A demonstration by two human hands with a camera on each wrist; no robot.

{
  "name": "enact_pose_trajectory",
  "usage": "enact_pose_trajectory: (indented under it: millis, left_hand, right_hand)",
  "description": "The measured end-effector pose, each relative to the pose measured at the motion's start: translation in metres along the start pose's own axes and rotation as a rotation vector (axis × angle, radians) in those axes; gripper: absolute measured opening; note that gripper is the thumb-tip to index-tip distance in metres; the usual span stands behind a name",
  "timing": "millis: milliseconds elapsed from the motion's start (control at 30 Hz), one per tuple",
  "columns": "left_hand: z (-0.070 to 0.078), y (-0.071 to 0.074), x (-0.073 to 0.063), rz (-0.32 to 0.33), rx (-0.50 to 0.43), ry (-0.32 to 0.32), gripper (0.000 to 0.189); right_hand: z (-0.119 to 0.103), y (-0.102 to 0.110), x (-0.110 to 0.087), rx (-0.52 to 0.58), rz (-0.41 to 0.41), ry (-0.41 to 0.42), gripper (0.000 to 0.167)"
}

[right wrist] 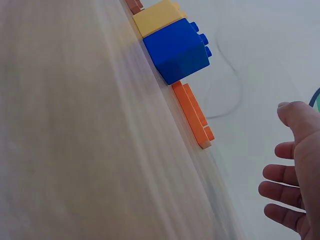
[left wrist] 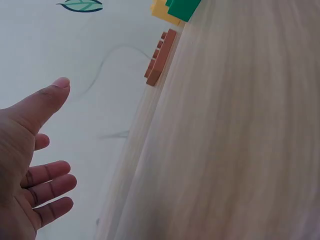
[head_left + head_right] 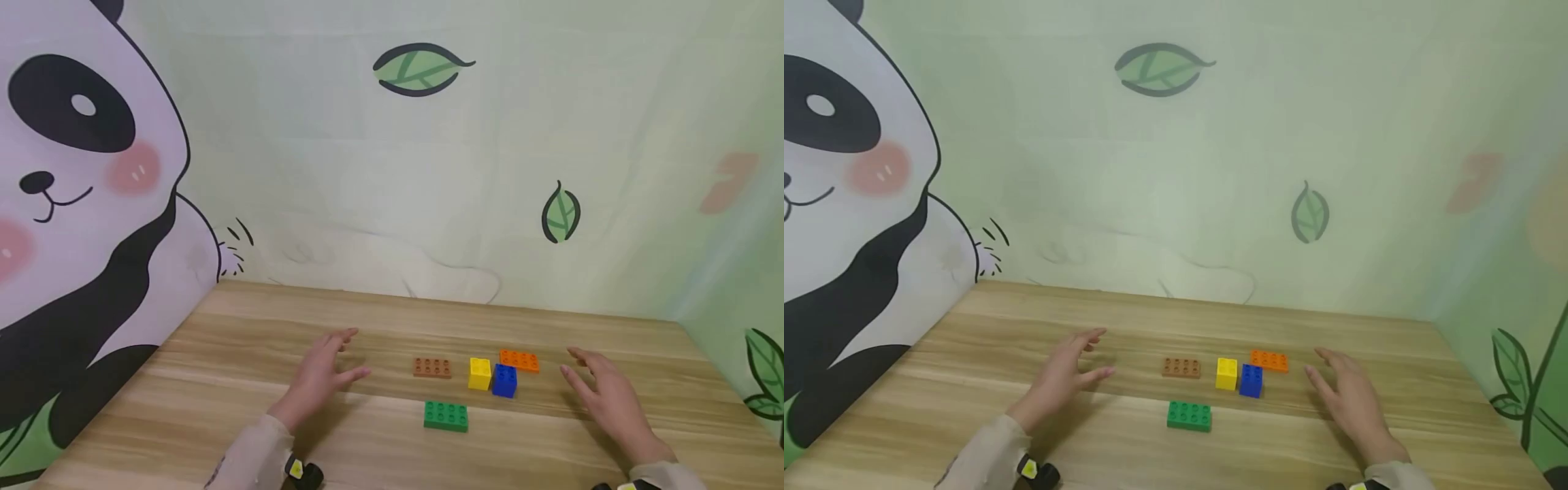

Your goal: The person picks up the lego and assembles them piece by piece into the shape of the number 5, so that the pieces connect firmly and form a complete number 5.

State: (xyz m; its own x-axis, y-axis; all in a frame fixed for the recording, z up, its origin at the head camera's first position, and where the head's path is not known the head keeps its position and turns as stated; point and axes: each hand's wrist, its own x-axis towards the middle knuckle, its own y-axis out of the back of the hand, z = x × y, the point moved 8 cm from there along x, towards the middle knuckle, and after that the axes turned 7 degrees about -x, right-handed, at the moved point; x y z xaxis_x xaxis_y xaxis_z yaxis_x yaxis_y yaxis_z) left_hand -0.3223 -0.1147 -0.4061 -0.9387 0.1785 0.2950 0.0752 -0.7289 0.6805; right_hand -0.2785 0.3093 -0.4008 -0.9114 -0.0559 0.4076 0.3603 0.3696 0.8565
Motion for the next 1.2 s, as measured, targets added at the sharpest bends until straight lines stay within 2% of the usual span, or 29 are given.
enact_pose_trajectory:
  millis: [133, 367, 567, 833, 1200]
  left_hand:
    - [0.009, -0.002, -0.001, -0.007, -0.089, -0.004, 0.068]
    - [0.022, -0.007, -0.003, -0.033, -0.227, -0.003, 0.063]
    - [0.033, -0.018, -0.006, -0.090, -0.254, -0.035, 0.059]
    - [0.051, -0.029, -0.013, -0.190, -0.278, -0.111, 0.060]
    - [0.068, -0.045, -0.016, -0.329, -0.285, -0.136, 0.061]
  right_hand:
    - [-0.003, 0.003, 0.000, 0.036, 0.035, 0.010, 0.043]
    - [-0.010, 0.004, 0.003, 0.098, 0.001, -0.015, 0.041]
    - [-0.014, -0.001, 0.007, 0.133, -0.064, -0.060, 0.044]
    - [-0.023, -0.004, 0.010, 0.186, -0.125, -0.094, 0.047]
    - [-0.037, -0.002, 0.011, 0.243, -0.101, -0.015, 0.039]
